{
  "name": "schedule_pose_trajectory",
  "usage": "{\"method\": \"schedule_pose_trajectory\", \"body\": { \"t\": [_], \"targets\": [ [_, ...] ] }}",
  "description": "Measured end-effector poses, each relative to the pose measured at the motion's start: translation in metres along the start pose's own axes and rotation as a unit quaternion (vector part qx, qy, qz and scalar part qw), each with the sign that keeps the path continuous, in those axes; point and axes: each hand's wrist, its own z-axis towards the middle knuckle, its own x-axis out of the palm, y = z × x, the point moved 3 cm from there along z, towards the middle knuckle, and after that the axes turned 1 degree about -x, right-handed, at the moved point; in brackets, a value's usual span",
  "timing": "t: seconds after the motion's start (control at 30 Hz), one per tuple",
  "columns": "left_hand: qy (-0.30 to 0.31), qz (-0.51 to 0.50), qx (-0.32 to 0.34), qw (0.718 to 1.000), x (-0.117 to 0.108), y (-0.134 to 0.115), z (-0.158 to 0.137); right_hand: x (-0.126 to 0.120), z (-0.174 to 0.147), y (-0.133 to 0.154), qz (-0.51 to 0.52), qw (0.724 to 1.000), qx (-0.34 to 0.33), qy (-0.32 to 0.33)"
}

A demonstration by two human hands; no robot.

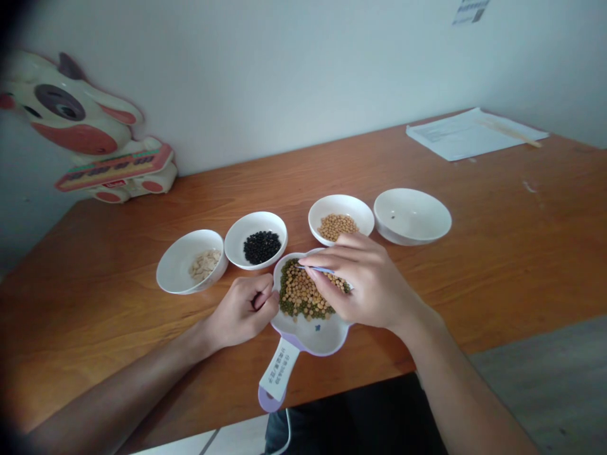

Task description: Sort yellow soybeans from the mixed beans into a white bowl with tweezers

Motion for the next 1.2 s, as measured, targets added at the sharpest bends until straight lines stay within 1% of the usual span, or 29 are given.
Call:
{"method": "schedule_pose_trajectory", "body": {
  "t": [0.1, 0.23, 0.3, 0.43, 0.63, 0.83, 1.2],
  "targets": [
    [0.002, -0.003, 0.003, 1.000, 0.000, 0.000, 0.000, 0.001, 0.006, -0.004, 0.009, 1.000, -0.015, 0.000],
    [0.002, -0.011, -0.005, 1.000, 0.001, 0.001, 0.000, 0.009, -0.004, -0.007, 0.021, 1.000, 0.007, -0.022],
    [0.000, -0.016, -0.009, 1.000, 0.001, 0.001, 0.000, 0.012, -0.010, -0.006, 0.022, 0.999, 0.009, -0.022],
    [0.001, -0.023, -0.014, 1.000, 0.001, 0.001, 0.001, 0.016, -0.013, -0.007, 0.014, 1.000, 0.018, -0.012],
    [-0.003, -0.025, 0.006, 1.000, 0.001, -0.001, 0.001, 0.018, -0.013, -0.009, 0.009, 0.999, 0.029, 0.015],
    [-0.004, -0.022, 0.011, 1.000, 0.000, -0.001, 0.001, 0.020, -0.014, -0.009, 0.010, 0.999, 0.030, 0.026],
    [-0.006, -0.011, 0.013, 1.000, 0.000, -0.001, 0.001, 0.017, -0.013, -0.007, 0.013, 1.000, 0.017, -0.005]
  ]
}}
